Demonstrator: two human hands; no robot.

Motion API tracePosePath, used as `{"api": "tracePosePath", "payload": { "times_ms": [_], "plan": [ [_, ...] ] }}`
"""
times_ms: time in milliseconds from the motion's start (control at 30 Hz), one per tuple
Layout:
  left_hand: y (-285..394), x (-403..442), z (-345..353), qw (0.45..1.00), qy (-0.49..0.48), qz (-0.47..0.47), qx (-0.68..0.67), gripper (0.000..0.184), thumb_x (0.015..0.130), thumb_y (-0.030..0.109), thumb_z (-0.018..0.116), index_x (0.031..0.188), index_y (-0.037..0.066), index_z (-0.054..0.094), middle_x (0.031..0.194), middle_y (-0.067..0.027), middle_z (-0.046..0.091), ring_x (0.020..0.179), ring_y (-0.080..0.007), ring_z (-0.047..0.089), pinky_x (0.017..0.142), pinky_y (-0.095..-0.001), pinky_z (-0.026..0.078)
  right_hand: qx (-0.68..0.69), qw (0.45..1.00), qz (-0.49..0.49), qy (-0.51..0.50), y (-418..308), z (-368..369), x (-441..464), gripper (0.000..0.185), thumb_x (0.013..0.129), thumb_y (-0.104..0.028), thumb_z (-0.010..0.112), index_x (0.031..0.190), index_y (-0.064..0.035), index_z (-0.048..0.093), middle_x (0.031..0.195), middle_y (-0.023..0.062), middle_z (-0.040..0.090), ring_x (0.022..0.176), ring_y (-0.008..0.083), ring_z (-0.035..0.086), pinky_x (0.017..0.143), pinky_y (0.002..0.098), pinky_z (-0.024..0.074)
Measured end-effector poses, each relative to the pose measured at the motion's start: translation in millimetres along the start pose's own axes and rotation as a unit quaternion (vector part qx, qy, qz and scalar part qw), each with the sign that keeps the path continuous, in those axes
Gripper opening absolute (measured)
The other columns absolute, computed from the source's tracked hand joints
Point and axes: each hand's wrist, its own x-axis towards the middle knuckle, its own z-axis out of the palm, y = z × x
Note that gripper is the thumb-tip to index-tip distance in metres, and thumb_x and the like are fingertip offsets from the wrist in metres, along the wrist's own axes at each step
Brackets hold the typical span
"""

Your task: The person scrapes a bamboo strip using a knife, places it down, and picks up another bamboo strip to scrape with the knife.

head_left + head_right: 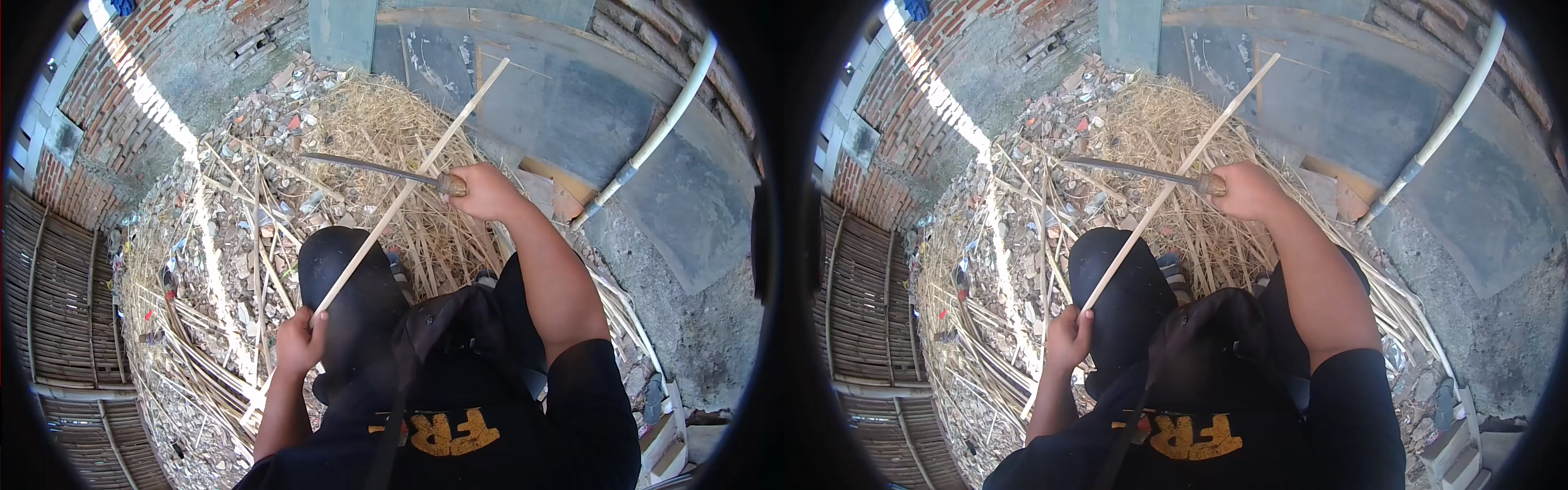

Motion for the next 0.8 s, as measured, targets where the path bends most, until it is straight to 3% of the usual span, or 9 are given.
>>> {"api": "tracePosePath", "payload": {
  "times_ms": [300,800],
  "plan": [
    [-1.9,-0.2,1.9,1.000,-0.004,-0.018,-0.001,0.042,0.099,0.033,0.068,0.074,0.003,0.054,0.055,-0.0175,0.053,0.049,-0.0360,0.056,0.051,-0.0435,0.043,0.008,1.000,-0.005,0.012,1.6,2.4,0.6,0.031,0.084,-0.027,0.081,0.104,-0.0040,0.073,0.084,0.0221,0.069,0.083,0.0418,0.068,0.078,0.0483,0.0532],
    [-3.0,0.4,2.8,1.000,-0.004,-0.012,0.010,0.043,0.099,0.033,0.068,0.072,0.004,0.053,0.055,-0.0174,0.052,0.050,-0.0376,0.056,0.051,-0.0435,0.043,0.008,1.000,-0.008,0.006,2.7,2.5,0.3,0.041,0.085,-0.029,0.081,0.116,-0.0034,0.073,0.090,0.0225,0.072,0.088,0.0406,0.070,0.082,0.0469,0.0546]
  ]
}}
